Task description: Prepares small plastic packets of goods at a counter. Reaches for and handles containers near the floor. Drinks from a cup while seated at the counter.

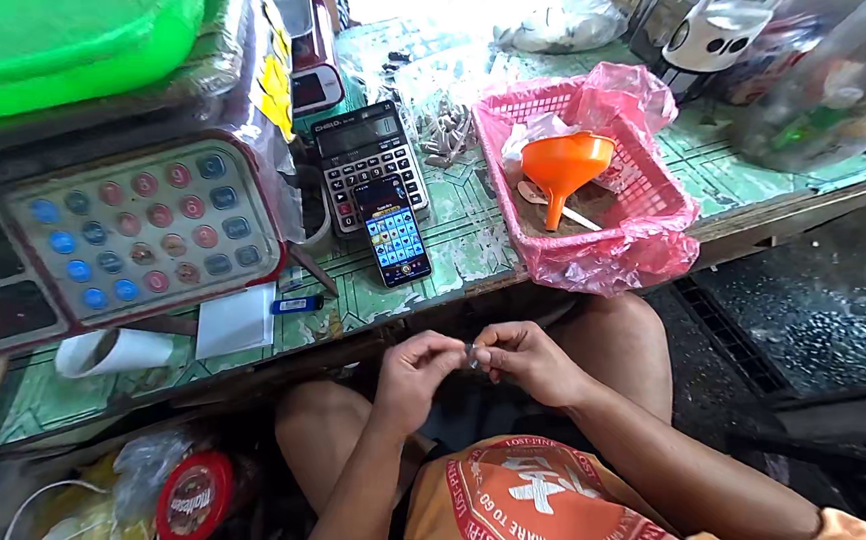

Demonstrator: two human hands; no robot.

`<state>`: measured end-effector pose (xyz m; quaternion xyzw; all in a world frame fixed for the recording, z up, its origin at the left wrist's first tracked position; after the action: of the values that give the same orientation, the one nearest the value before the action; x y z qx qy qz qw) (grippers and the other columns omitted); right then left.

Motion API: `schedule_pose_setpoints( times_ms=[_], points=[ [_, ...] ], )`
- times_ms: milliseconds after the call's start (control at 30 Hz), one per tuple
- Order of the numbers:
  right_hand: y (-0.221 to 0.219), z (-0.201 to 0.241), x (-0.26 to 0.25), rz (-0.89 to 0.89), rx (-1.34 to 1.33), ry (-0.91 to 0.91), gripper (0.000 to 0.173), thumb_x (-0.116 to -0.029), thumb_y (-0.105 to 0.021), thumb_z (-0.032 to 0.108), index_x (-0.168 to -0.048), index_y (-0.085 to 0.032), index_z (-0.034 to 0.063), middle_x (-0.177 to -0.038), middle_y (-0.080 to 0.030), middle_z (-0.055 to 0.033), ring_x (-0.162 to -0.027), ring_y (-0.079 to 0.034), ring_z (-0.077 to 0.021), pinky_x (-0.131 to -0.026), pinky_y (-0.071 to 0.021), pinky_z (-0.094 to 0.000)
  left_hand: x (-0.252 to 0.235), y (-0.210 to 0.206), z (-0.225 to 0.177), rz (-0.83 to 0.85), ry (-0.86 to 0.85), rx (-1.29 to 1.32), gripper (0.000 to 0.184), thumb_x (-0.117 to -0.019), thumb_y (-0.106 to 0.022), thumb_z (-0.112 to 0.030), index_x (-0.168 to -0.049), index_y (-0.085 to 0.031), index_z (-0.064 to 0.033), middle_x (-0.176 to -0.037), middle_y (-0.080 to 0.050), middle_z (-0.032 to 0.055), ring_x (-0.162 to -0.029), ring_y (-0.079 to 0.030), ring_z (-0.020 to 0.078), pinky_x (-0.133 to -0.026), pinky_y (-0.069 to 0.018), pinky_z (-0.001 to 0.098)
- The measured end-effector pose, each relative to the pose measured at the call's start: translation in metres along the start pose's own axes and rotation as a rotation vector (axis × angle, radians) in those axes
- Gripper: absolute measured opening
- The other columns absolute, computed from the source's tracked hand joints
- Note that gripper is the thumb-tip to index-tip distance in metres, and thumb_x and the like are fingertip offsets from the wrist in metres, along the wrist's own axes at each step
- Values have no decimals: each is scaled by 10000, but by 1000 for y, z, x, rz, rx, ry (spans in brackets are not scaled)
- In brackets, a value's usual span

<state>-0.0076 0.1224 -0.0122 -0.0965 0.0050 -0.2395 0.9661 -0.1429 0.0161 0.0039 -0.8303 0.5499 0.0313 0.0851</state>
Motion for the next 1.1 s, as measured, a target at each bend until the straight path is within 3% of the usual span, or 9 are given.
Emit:
schedule_pose_setpoints(
  times_ms=[133, 300, 400, 500, 567, 767, 867, 967, 1100],
  points=[
    [5, 0, -3, -92, -76, 1, 109, -987, -650, 112, -944, -721, 42, -779, -693, -2, -660, -645, -76, -621, -565, -240, -4, 22, 4, -193, -15, 93, 119, -949, -647, -20, -982, -756, 14, -936, -750, 98, -829, -721, 170, -806, -618, 327],
    [5, -4, -6, -140, -42, 17, 103, -981, -656, 106, -935, -717, 36, -782, -692, -11, -662, -644, -83, -626, -565, -241, -1, 5, -7, -99, -35, -137, 208, -984, -653, -114, -1113, -734, 26, -1068, -732, 107, -957, -722, 201, -871, -621, 353],
    [3, -6, -5, -124, -9, 16, 99, -975, -666, 110, -950, -724, 35, -796, -702, -6, -672, -648, -72, -629, -561, -228, -1, -10, -7, -95, -103, -311, 91, -944, -699, -88, -917, -751, -19, -884, -717, 38, -788, -683, 96, -717, -595, 241],
    [-3, -2, -2, -54, 8, 30, 142, -983, -649, 118, -1042, -743, 28, -846, -705, 3, -694, -619, -45, -626, -526, -201, -3, -17, -1, -112, -187, -430, 309, -1014, -608, -191, -751, -648, -34, -692, -599, -3, -647, -572, 27, -606, -488, 179],
    [-5, -1, -2, -45, 57, 60, 119, -986, -645, 124, -982, -733, 45, -804, -677, 25, -665, -588, -25, -604, -497, -183, -2, -18, 4, -106, -188, -392, 342, -1029, -588, -200, -731, -623, -35, -670, -567, -7, -632, -548, 27, -593, -465, 180],
    [-2, -4, -3, -99, 151, 90, 271, -1040, -587, 262, -822, -643, 112, -658, -544, 70, -567, -493, -9, -528, -410, -182, 6, -15, 18, -31, -3, 126, 101, -940, -683, -16, -1024, -723, 23, -981, -710, 83, -832, -682, 127, -761, -602, 287],
    [-2, -4, -5, -77, 50, 63, 133, -999, -637, 164, -926, -694, 69, -767, -659, 26, -651, -603, -38, -594, -514, -195, 9, -7, 23, -79, 25, 61, 143, -910, -702, 14, -1043, -752, 27, -1025, -719, 104, -888, -694, 143, -799, -608, 285],
    [-1, -2, -7, -28, 95, 60, 93, -963, -664, 86, -1034, -699, 36, -877, -694, -15, -735, -632, -65, -661, -538, -219, 10, -2, 25, -114, 31, -136, 65, -934, -705, -64, -924, -747, -15, -876, -707, 43, -754, -669, 91, -687, -588, 239],
    [0, -5, -7, 31, 289, 73, 120, -954, -700, 142, -1025, -753, 61, -955, -697, -15, -848, -657, -72, -748, -569, -228, 7, -6, 22, -98, -71, -367, 292, -1023, -604, -197, -776, -654, -51, -706, -596, -23, -660, -567, 19, -622, -486, 181]
  ],
)
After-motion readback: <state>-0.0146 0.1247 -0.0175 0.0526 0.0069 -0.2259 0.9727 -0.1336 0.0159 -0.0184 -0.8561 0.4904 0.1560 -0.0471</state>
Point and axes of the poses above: each hand's wrist, its own x-axis away from the middle knuckle, its own y-axis out of the back of the hand, z = x × y, the point moved 7 cm from there along -x, towards the middle knuckle
